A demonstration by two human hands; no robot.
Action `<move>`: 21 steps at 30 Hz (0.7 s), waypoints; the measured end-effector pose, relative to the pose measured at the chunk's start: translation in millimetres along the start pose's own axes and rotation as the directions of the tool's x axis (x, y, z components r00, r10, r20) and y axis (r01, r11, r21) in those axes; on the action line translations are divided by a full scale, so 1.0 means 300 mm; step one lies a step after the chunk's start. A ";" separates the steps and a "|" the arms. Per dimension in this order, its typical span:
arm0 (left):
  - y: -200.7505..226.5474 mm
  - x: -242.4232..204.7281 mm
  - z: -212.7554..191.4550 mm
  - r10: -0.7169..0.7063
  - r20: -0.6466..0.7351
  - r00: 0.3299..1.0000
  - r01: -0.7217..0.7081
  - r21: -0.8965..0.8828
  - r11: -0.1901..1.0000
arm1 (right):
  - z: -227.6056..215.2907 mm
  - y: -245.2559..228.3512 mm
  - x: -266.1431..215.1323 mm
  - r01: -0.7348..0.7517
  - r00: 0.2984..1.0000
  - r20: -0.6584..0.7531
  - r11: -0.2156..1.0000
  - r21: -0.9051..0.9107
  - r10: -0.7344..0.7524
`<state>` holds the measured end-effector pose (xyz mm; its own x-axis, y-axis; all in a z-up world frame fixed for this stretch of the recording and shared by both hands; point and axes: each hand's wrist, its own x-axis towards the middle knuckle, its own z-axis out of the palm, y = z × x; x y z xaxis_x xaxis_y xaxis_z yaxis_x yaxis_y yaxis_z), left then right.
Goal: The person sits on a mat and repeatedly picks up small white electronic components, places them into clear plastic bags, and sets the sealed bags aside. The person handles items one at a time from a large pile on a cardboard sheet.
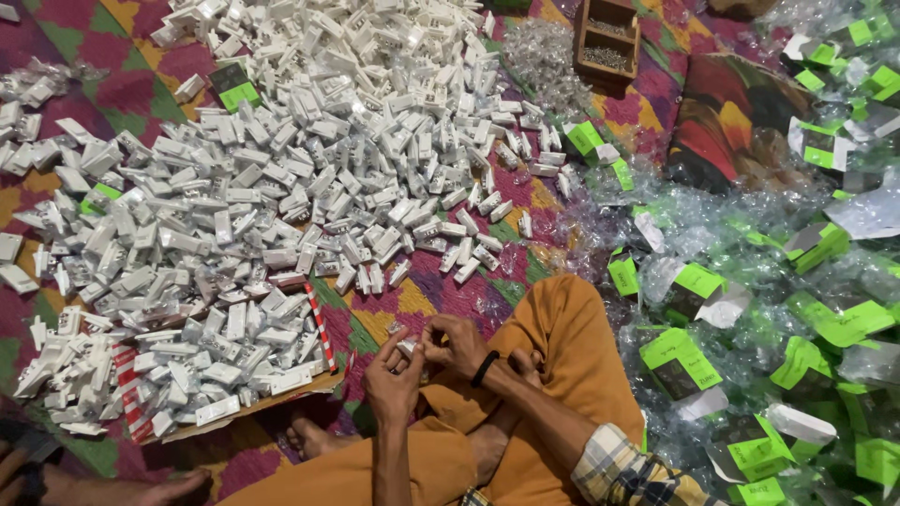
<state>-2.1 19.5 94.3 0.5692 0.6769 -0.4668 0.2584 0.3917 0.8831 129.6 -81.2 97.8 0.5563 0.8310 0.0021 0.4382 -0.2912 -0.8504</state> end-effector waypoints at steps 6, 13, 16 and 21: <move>0.006 0.002 -0.019 0.110 0.130 0.985 -0.107 -0.028 0.994 | -0.001 -0.027 0.021 -0.076 0.996 -0.041 0.997 0.026 0.077; -0.091 -0.052 -0.030 0.104 0.315 0.943 -0.015 -0.273 0.962 | -0.041 0.119 0.024 -0.122 0.988 -0.079 0.986 0.117 0.132; -0.108 -0.007 -0.038 0.057 0.205 0.977 0.030 -0.398 0.917 | -0.045 0.118 0.027 -0.087 0.995 -0.033 0.980 0.180 0.094; -0.114 0.020 -0.005 -0.002 0.181 0.984 0.073 -0.387 0.919 | -0.054 0.036 0.050 0.074 0.991 0.077 0.931 0.356 -0.108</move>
<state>-8.8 11.2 61.2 0.7006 0.5523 -0.4519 -0.0228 0.6502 0.7594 154.0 -79.6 97.1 0.4498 0.8915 0.0540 0.1978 -0.0404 -0.9794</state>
